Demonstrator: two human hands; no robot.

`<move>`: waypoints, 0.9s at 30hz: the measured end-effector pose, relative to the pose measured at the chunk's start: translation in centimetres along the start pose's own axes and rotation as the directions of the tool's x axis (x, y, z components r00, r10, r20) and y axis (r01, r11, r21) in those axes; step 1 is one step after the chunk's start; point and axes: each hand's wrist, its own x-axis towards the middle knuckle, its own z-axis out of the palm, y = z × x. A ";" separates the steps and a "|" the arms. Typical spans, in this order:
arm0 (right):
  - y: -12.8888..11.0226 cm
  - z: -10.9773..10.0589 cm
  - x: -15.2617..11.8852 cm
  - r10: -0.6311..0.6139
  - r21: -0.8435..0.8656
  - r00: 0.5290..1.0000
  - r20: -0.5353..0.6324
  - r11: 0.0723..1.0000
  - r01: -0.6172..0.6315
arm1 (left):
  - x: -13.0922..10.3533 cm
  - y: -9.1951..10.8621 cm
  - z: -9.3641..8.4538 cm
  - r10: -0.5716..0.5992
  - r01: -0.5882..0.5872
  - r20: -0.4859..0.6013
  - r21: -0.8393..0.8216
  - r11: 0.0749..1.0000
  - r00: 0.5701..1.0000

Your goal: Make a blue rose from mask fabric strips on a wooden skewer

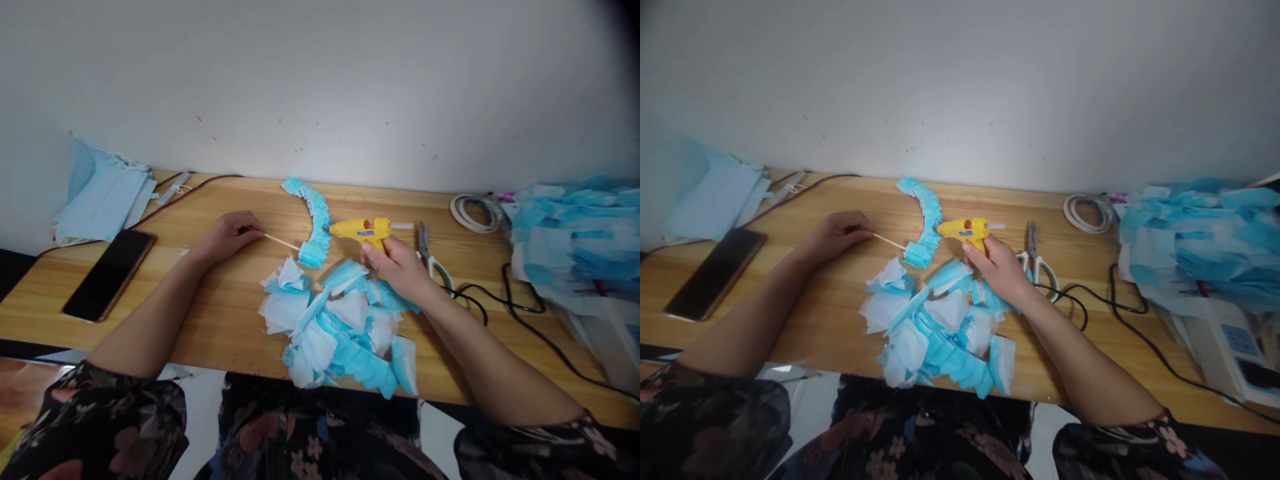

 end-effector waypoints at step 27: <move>-0.2 -0.8 -0.3 -0.032 -0.061 0.999 0.043 0.998 0.035 | -0.1 0.3 -0.2 -0.005 0.005 0.010 0.015 1.000 1.000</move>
